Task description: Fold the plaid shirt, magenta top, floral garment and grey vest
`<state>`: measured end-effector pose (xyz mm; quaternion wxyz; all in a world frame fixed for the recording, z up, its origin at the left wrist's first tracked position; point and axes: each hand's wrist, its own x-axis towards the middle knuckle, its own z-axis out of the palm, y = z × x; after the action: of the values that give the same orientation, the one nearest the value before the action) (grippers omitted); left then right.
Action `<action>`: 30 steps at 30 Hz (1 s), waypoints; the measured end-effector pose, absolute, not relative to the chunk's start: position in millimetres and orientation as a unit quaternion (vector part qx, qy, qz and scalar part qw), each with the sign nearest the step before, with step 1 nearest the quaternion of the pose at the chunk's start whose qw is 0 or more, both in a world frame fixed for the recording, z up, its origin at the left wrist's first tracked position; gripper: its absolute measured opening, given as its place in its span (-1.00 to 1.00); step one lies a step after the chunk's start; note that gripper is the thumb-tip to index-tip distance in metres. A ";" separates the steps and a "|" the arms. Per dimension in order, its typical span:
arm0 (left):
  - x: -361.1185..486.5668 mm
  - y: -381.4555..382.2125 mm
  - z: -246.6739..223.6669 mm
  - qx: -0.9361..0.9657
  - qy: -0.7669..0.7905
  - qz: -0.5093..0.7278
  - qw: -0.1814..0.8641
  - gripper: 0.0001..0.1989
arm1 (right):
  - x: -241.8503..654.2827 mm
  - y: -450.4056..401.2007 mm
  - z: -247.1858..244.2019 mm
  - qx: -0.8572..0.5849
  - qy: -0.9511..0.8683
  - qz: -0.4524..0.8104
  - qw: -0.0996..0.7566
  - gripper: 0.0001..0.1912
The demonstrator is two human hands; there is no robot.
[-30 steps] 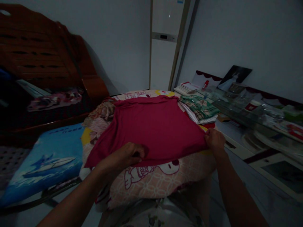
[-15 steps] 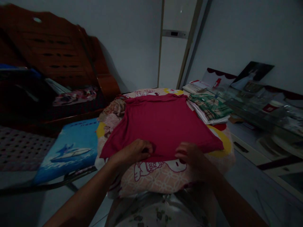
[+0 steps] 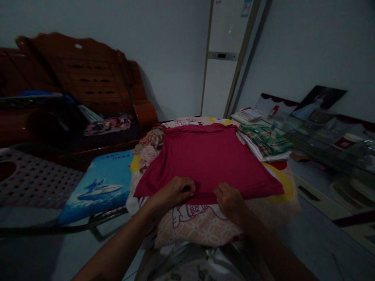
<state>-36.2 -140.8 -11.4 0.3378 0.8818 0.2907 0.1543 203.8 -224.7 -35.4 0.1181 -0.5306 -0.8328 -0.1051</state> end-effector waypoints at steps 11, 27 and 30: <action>-49.3 -138.8 0.1 0.876 0.260 0.134 0.383 -0.87 | 223.4 -230.9 -19.8 -0.539 -0.837 -0.042 0.082 -0.82; -72.9 -115.7 0.2 0.847 0.353 0.184 0.353 -0.85 | 194.5 -231.4 -14.0 -0.425 -0.897 0.029 0.123 -0.81; -73.3 -117.1 -0.5 0.859 0.329 0.156 0.359 -0.85 | 184.7 -227.4 -20.7 -0.423 -0.904 0.003 0.064 -0.85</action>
<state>-73.3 -117.1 -0.5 0.3593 0.8591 0.3293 0.1562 184.7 -227.4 -20.7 0.0640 -0.4229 -0.9039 0.0035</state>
